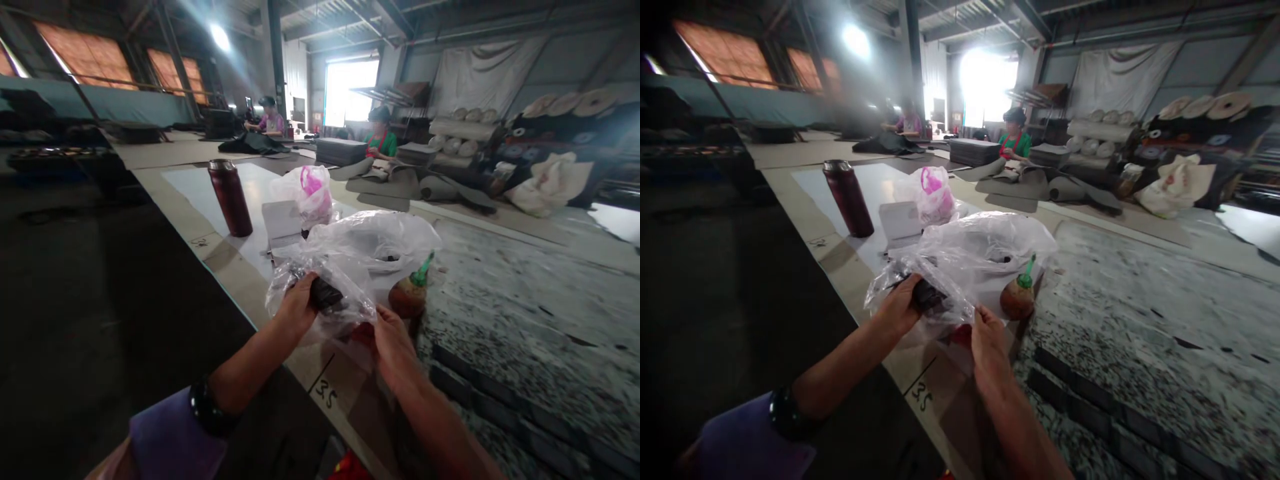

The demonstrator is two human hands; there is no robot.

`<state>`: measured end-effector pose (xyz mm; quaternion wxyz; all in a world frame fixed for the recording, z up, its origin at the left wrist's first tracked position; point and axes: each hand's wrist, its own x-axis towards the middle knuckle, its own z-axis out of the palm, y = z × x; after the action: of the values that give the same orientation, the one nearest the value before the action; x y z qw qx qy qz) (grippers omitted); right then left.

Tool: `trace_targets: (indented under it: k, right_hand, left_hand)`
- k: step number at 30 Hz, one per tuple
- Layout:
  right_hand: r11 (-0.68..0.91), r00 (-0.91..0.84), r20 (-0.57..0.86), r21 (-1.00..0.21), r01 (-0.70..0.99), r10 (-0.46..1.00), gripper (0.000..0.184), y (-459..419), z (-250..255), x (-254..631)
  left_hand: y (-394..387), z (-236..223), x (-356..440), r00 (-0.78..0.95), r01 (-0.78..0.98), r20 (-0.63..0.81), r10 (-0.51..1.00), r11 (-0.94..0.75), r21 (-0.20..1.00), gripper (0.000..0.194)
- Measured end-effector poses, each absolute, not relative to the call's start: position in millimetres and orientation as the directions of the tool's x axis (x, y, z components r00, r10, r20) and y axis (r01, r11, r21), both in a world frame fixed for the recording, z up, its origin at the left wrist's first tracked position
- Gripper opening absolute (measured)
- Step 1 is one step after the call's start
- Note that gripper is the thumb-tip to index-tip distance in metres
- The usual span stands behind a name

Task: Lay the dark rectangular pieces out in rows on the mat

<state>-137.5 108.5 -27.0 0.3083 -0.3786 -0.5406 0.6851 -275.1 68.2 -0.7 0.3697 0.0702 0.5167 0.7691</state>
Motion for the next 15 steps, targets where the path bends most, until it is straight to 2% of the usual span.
trace_targets:
  k: [4,8,9,13,15]
  right_hand:
    - [-0.246,-0.563,-0.214,-0.969,0.019,0.798,0.034,102,-14,-135]
    - [-0.176,-0.509,-0.169,-0.984,0.035,0.844,0.052,104,-7,-128]
    - [-0.161,-0.510,-0.157,-0.986,0.036,0.846,0.051,105,-6,-127]
    - [-0.161,-0.577,-0.149,-0.986,0.030,0.803,0.025,105,-8,-128]
    - [-0.187,-0.582,-0.163,-0.982,0.019,0.797,0.021,103,-9,-128]
  left_hand:
    - [73,5,-283,-0.645,-0.322,-0.150,0.749,-0.089,0.943,0.014]
    - [71,20,-290,-0.520,-0.187,-0.129,0.844,0.035,0.982,0.017]
    - [72,24,-290,-0.498,-0.176,-0.141,0.856,0.060,0.983,0.017]
    - [78,33,-284,-0.467,-0.223,-0.214,0.858,0.120,0.967,0.020]
    - [79,34,-281,-0.515,-0.269,-0.215,0.829,0.082,0.960,0.018]
